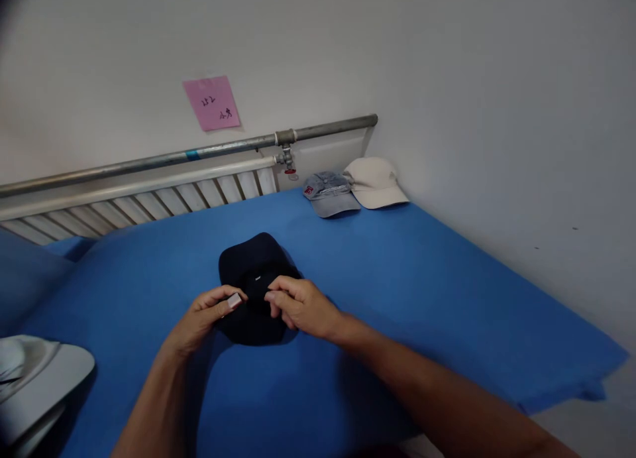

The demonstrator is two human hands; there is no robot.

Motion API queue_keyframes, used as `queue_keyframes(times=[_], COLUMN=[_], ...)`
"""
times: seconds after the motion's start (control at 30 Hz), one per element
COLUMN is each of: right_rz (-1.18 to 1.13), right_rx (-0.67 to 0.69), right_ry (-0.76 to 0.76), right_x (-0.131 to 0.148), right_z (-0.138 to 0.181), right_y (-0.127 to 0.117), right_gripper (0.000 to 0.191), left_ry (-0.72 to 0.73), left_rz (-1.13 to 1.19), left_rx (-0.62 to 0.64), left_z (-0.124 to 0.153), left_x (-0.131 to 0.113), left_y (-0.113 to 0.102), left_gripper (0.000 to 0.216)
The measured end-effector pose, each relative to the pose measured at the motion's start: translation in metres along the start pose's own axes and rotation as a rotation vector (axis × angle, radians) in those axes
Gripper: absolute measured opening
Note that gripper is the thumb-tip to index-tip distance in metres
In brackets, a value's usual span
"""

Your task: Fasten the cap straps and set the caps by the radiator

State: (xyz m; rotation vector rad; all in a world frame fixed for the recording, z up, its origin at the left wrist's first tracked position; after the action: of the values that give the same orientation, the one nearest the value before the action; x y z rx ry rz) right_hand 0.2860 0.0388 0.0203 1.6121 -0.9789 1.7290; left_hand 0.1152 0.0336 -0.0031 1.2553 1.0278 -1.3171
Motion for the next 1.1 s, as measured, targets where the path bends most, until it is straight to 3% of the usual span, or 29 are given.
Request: queue_keyframes(times=[0.17, 0.3, 0.47, 0.63, 1.1], right_rz=[-0.189, -0.131, -0.161, -0.184, -0.185], right_rx=[0.013, 0.045, -0.021, 0.053, 0.082], right_ry=[0.067, 0.12, 0.077, 0.114, 0.178], right_x=[-0.009, -0.014, -0.011, -0.015, -0.018], right_z=[-0.003, -0.005, -0.01, -0.01, -0.01], right_y=[0.004, 0.01, 0.006, 0.011, 0.012], right_gripper=[0.015, 0.014, 0.016, 0.014, 0.013], left_ry=[0.003, -0.017, -0.023, -0.072, -0.084], left_rz=[-0.014, 0.043, 0.11, 0.141, 0.083], left_rx=[0.038, 0.043, 0.037, 0.059, 0.096], left_z=[0.0, -0.003, -0.005, -0.005, -0.006], left_x=[0.002, 0.005, 0.008, 0.014, 0.012], left_y=[0.004, 0.006, 0.005, 0.008, 0.013], left_gripper=[0.021, 0.023, 0.019, 0.016, 0.018])
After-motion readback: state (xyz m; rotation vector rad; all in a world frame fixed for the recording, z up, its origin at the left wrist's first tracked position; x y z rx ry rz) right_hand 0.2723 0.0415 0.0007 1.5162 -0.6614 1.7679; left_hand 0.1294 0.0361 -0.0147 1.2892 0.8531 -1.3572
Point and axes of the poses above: each hand's wrist, its own z-axis away from the middle knuckle, its own y-axis out of the palm, x = y × z, the point moved 8 cm from there along -z, towards the middle knuckle, and after that the axes turned 4 degrees about z, right-handed, at the moved point
